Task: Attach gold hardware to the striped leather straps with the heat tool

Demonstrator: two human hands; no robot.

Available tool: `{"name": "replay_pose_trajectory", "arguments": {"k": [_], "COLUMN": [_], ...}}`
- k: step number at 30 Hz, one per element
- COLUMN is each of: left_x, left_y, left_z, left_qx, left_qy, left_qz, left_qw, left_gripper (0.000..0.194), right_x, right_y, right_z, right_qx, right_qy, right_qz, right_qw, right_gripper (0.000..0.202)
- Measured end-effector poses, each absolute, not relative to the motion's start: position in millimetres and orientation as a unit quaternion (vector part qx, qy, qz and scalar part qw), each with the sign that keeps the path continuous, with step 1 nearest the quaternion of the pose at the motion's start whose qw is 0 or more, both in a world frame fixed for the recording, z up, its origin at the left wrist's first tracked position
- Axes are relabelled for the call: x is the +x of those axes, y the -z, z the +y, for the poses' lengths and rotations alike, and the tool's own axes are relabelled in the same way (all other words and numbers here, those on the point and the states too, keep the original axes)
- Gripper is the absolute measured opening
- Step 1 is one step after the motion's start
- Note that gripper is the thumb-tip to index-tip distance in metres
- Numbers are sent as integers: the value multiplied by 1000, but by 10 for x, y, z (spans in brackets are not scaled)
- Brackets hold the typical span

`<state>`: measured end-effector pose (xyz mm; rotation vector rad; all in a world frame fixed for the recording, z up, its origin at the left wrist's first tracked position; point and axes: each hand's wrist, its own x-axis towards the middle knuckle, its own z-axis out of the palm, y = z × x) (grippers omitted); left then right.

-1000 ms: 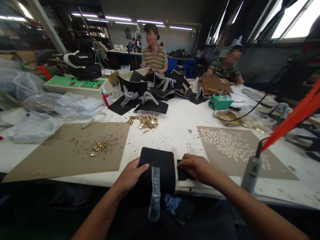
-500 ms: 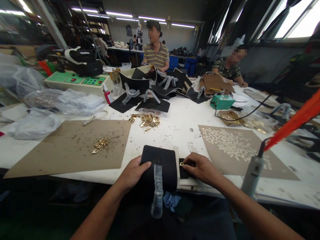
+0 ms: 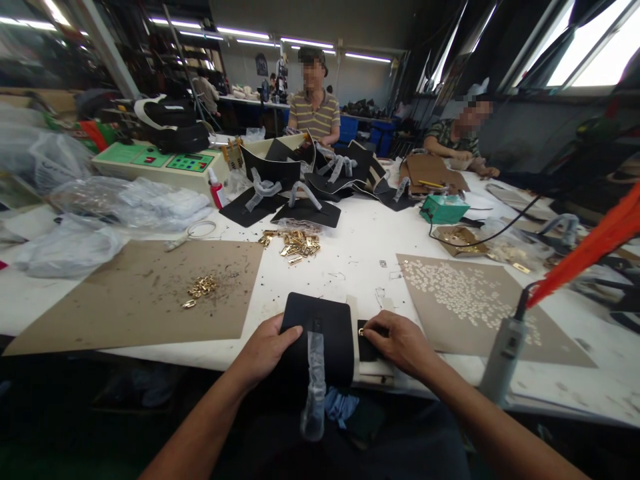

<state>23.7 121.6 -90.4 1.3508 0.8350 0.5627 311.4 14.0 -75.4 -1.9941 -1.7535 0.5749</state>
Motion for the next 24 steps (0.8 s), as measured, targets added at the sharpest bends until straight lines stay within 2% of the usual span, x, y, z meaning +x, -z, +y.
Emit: {"name": "replay_pose_trajectory", "arguments": {"k": [4, 8, 14, 17, 21, 24], "left_x": [237, 237, 247, 252, 223, 175], "left_y": [898, 884, 858, 851, 834, 790], "left_z": [1205, 1193, 1187, 1194, 1176, 1070], "left_qx": [598, 603, 605, 599, 584, 559], "left_qy": [-252, -256, -258, -259, -264, -276], "left_qz": [370, 371, 384, 382, 365, 355], "left_qw": [665, 658, 649, 655, 676, 697], "left_gripper": [47, 49, 50, 51, 48, 48], "right_x": [3112, 3098, 3078, 3089, 3143, 3085], "right_y": [850, 891, 789, 739, 690, 595], "right_z": [102, 37, 45, 79, 72, -6], "right_qx": [-710, -688, -671, -659, -655, -671], "right_qy": [-191, -142, -48, -34, -90, -145], "right_qz": [-637, -675, -736, -750, -742, -685], "right_qw": [232, 228, 77, 45, 108, 244], "right_gripper": [11, 17, 24, 25, 22, 24]}}
